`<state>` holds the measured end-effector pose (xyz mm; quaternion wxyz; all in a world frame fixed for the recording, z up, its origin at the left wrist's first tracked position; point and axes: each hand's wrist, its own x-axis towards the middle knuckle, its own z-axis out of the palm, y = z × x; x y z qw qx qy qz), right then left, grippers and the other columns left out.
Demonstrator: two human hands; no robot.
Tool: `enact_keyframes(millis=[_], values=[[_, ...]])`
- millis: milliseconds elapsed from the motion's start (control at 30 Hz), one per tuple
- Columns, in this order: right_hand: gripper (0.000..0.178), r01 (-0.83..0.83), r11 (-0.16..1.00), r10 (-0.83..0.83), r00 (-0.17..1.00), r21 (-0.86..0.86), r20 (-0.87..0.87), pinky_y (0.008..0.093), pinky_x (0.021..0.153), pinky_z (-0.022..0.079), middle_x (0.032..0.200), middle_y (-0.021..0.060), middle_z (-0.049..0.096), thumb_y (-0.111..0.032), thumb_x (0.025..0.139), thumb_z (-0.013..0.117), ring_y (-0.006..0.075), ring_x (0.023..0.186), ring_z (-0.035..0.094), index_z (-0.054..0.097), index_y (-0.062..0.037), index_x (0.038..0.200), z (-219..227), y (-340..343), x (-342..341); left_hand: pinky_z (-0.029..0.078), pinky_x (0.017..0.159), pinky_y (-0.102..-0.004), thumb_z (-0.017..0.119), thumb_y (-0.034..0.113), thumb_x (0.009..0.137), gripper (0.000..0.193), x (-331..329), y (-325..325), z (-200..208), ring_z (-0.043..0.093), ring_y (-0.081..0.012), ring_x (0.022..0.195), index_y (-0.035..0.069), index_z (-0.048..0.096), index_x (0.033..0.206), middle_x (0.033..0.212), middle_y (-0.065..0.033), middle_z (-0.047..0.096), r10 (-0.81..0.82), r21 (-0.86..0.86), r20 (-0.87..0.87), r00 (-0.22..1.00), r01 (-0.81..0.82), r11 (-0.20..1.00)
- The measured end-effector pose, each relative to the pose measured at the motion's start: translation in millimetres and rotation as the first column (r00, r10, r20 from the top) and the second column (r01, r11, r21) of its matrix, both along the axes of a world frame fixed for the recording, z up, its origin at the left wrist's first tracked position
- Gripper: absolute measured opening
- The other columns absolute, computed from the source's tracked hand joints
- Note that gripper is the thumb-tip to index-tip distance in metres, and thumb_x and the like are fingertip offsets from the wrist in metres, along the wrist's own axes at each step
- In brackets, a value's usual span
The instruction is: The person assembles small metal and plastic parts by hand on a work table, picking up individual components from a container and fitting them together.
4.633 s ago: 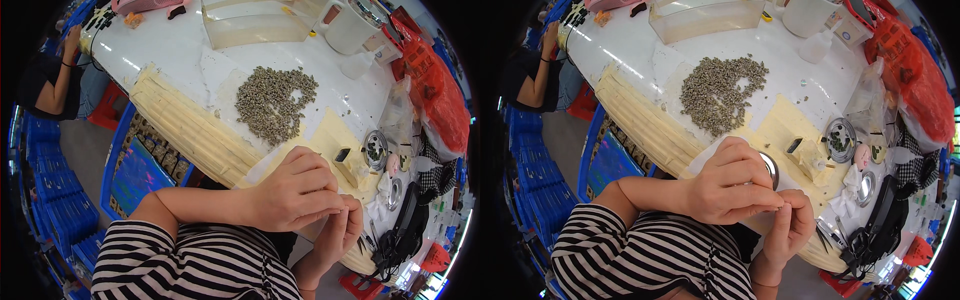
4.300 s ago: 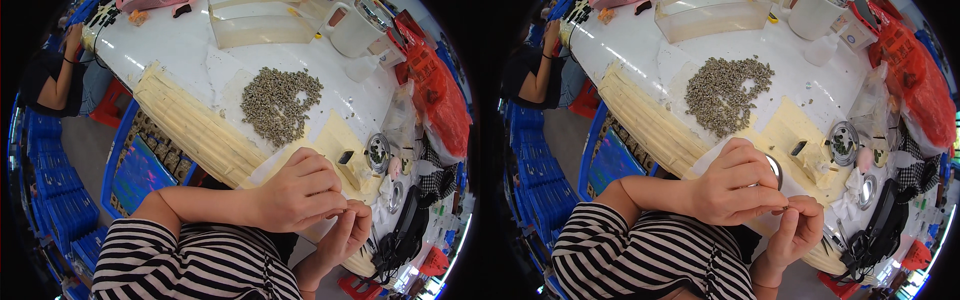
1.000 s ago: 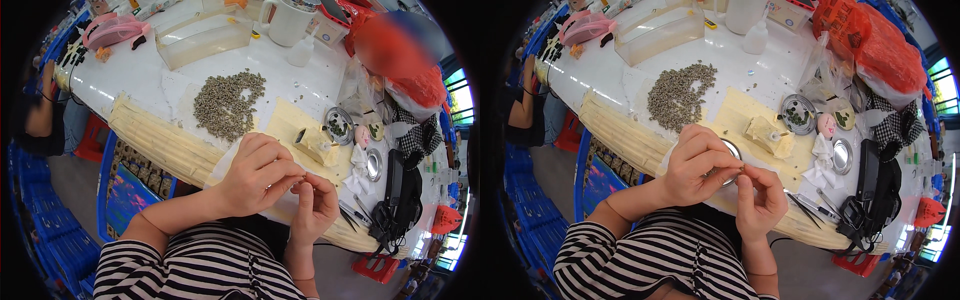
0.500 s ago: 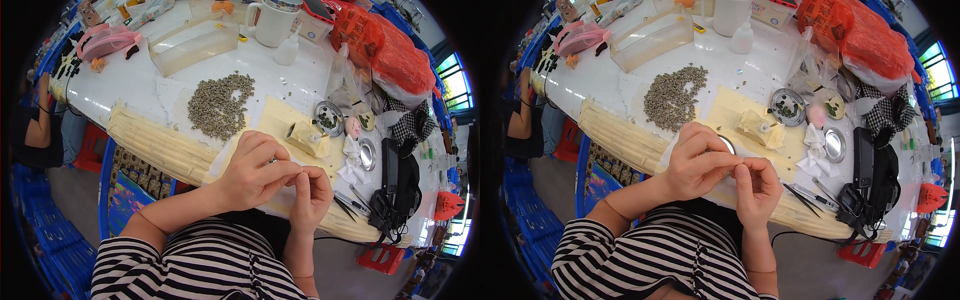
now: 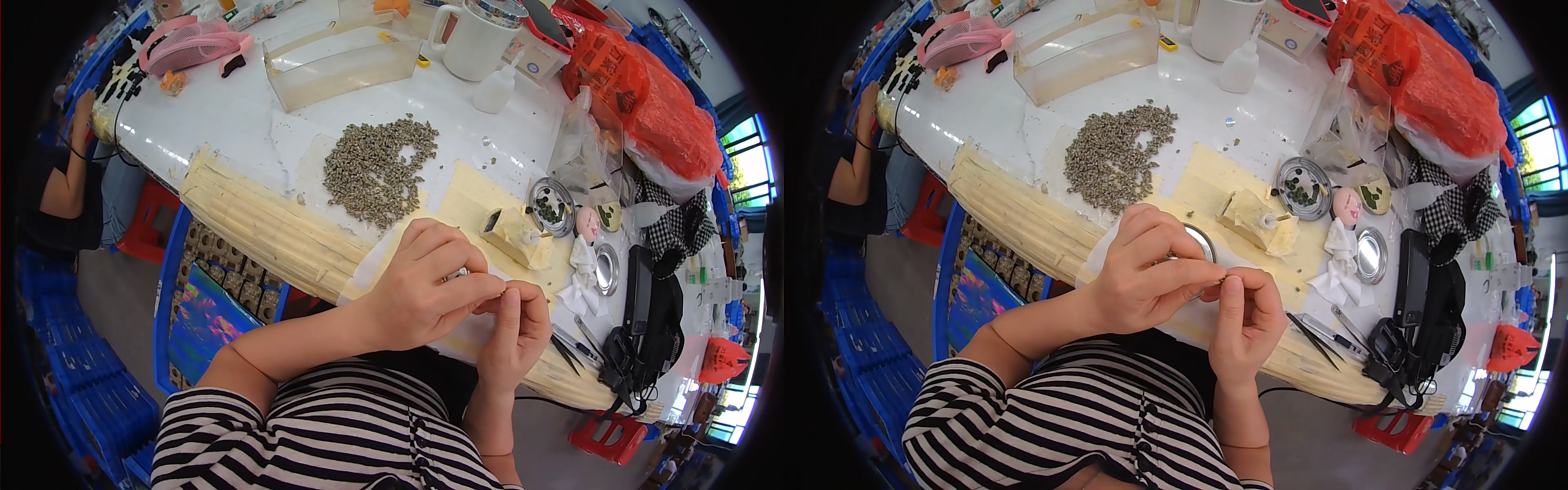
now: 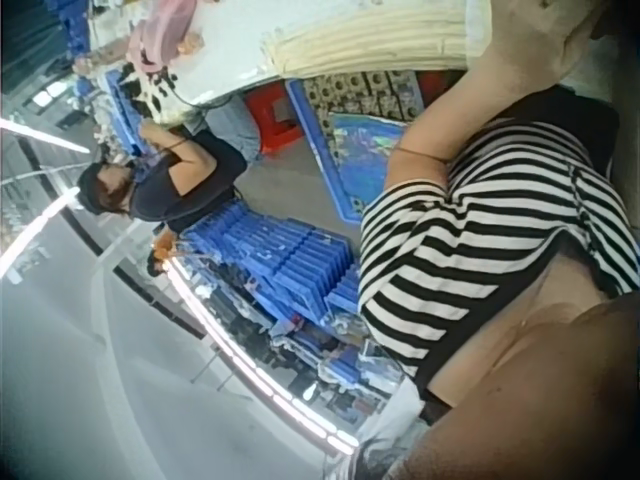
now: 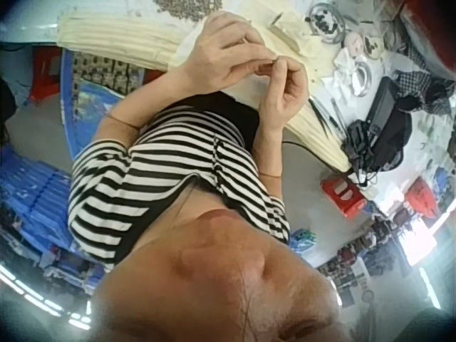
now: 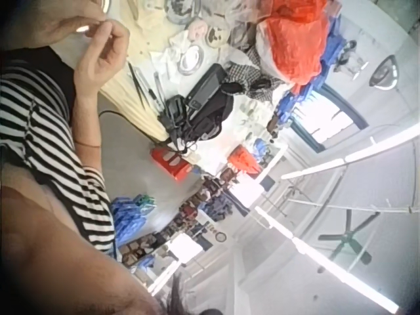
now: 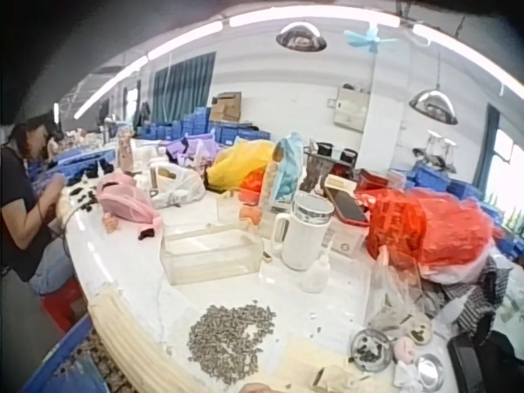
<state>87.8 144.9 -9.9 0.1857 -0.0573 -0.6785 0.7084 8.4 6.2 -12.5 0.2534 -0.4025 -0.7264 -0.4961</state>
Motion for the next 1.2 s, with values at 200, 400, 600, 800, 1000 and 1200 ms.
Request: enact_keyframes(millis=[200,400,600,800,1000,1200], values=[[0.017,-0.018,1.0,0.017,1.0,0.016,0.018,0.0222,0.072,0.048,0.085,0.0065,0.065,-0.01,0.104,0.05,0.01,0.075,0.061,0.059,0.0035,0.102,4.2,-2.2,-0.2,0.038,0.076,-0.0344,0.077,0.015,0.075,0.021,-2.4,2.3,0.8,0.054,-0.0188,0.08,0.015,0.074,0.096,0.085,0.0036,0.061,-0.045,0.02,0.019,0.999,0.045,0.999],[0.013,-0.008,1.0,0.007,1.0,-0.024,-0.011,0.0223,0.072,0.048,0.087,0.0062,0.065,-0.009,0.102,0.052,0.0101,0.077,0.061,0.059,0.0029,0.101,3.5,-0.8,2.4,0.038,0.075,-0.0339,0.077,0.015,0.076,0.02,-1.1,3.0,1.5,0.054,-0.0185,0.078,0.015,0.074,0.095,0.085,0.0033,0.061,-0.023,-0.005,0.011,1.0,0.023,1.0],[0.009,0.111,0.993,-0.115,0.984,-0.037,-0.137,0.0237,0.073,0.05,0.094,0.0093,0.063,-0.005,0.099,0.057,0.0123,0.078,0.061,0.059,0.0031,0.103,0.9,-6.7,3.6,0.037,0.074,-0.0331,0.078,0.013,0.075,0.018,-1.3,6.1,1.2,0.054,-0.0185,0.077,0.012,0.072,0.092,0.083,0.0018,0.061,0.029,-0.007,0.01,1.0,-0.029,1.0],[0.02,0.101,0.975,-0.078,0.989,0.2,-0.123,0.0252,0.074,0.05,0.097,0.0112,0.064,-0.003,0.098,0.057,0.0146,0.08,0.061,0.065,0.0055,0.114,-3.5,-2.2,5.6,0.037,0.073,-0.033,0.078,0.01,0.076,0.015,-2.1,4.6,3.7,0.055,-0.019,0.073,0.011,0.071,0.089,0.079,0.0009,0.061,0.072,0.022,0.064,0.995,-0.074,0.997],[0.023,0.086,0.968,-0.056,0.99,0.236,-0.128,0.0261,0.076,0.051,0.097,0.0122,0.065,-0.004,0.097,0.058,0.015,0.082,0.061,0.064,0.0071,0.117,-3.6,-2.7,5.3,0.037,0.072,-0.0327,0.078,0.011,0.076,0.015,-0.4,4.5,2.5,0.055,-0.0185,0.073,0.011,0.071,0.089,0.08,0.0009,0.061,0.094,0.024,0.052,0.994,-0.095,0.995],[0.02,0.024,0.977,-0.008,0.997,0.212,-0.075,0.0266,0.078,0.051,0.099,0.011,0.063,-0.006,0.098,0.059,0.0156,0.087,0.062,0.063,0.0071,0.112,-2.8,-2.4,3.5,0.038,0.074,-0.0326,0.078,0.013,0.075,0.019,-0.8,3.1,1.6,0.055,-0.0184,0.077,0.012,0.073,0.093,0.083,0.0019,0.061,0.056,0.023,0.008,0.998,-0.056,0.998]])
